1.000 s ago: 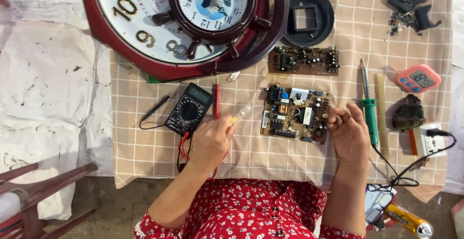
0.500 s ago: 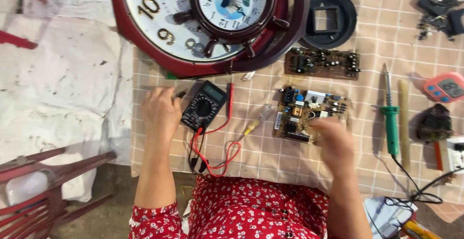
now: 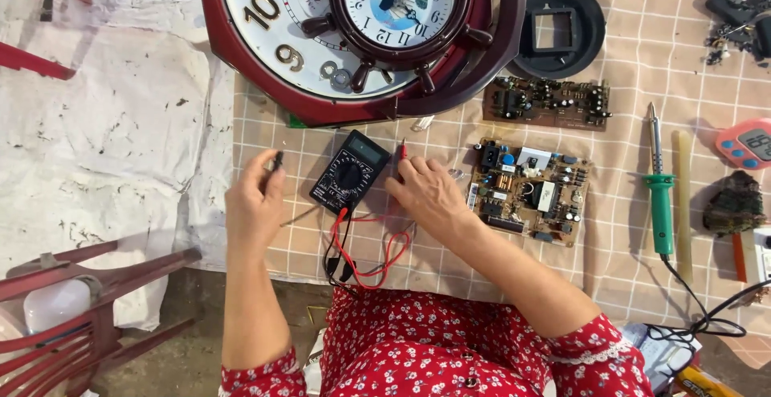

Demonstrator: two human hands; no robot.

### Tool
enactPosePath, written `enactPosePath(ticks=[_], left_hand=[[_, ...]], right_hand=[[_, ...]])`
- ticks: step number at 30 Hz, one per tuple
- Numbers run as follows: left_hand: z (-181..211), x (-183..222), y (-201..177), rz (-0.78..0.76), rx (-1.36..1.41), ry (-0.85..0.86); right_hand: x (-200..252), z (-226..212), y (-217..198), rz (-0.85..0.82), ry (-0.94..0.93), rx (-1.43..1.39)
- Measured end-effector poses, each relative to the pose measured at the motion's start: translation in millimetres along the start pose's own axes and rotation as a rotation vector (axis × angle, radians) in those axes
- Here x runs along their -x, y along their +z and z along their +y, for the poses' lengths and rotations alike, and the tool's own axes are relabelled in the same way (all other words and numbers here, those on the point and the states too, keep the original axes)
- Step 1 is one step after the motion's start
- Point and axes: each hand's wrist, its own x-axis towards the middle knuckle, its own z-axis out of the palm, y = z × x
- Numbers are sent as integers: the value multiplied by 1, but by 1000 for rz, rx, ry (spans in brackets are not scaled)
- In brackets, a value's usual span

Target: Testing a circuit board using a digital multimeter and probes to check for electrical continuity or voltage.

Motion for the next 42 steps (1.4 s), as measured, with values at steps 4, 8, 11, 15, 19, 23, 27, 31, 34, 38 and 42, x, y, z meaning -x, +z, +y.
enactPosePath(ticks=[4,8,11,15,19,23,27,31,34,38,42], left_hand=[[-5,9,24,-94,222,-90],[-36,-9,73,-28,-83,326],[-34,-13,85,20,-335,357],[-32,-16,86,6,-274,399],[-20,-14,81,-37,-190,434],[-17,-12,82,-73,-170,461],[-11,-9,81,-94,-154,437],[-7,-8,74,-57,-194,387],[-1,-5,72,51,-156,469],[49,21,91,-250,261,387],[90,22,111,-723,502,294]], right_hand=[[12,4,-16,361,-101,-137],[75,29,-13,497,-17,-196],[116,43,-31,667,210,-256],[152,46,-48,821,433,-341],[179,57,-49,954,566,-418],[198,71,-38,987,632,-434],[199,71,-33,1007,685,-519],[195,66,-37,1022,704,-619],[193,63,-35,1082,732,-760],[199,67,-34,1180,685,-802],[209,73,-36,1402,753,-1050]])
